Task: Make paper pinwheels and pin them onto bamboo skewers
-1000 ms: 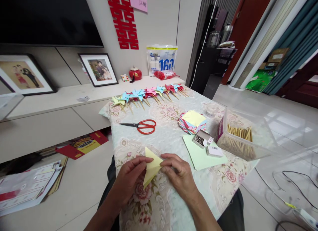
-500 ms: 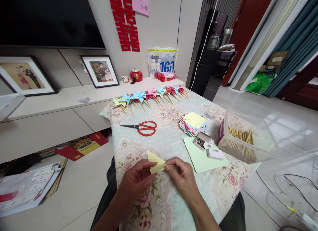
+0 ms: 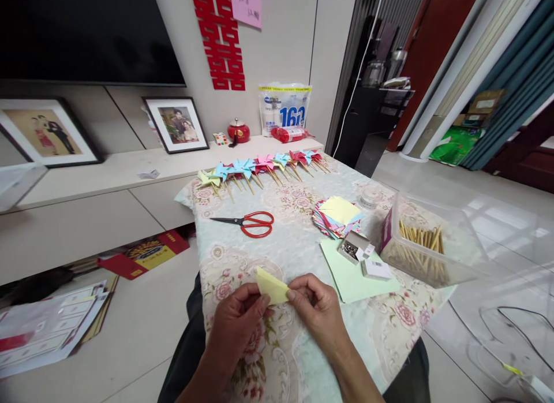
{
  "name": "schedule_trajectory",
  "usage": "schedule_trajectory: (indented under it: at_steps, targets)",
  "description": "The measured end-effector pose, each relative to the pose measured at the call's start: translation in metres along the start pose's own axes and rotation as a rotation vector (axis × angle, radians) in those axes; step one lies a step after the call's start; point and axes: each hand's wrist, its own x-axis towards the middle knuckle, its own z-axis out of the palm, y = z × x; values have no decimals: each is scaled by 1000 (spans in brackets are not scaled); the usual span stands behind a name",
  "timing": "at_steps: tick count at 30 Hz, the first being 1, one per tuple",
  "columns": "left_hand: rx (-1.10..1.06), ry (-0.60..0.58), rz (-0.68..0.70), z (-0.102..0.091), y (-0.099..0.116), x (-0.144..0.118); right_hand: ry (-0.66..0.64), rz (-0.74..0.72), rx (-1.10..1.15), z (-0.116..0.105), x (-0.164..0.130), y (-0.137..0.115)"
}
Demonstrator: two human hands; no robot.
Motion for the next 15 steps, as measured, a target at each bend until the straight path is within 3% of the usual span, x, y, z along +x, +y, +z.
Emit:
schedule_trajectory:
  at_steps: [3, 15]
  targets:
    - [-48, -20, 14, 2, -3, 0, 24, -9, 73, 2, 1, 1]
    - [-164, 97, 28, 11, -5, -2, 9, -4, 95, 2, 3, -1]
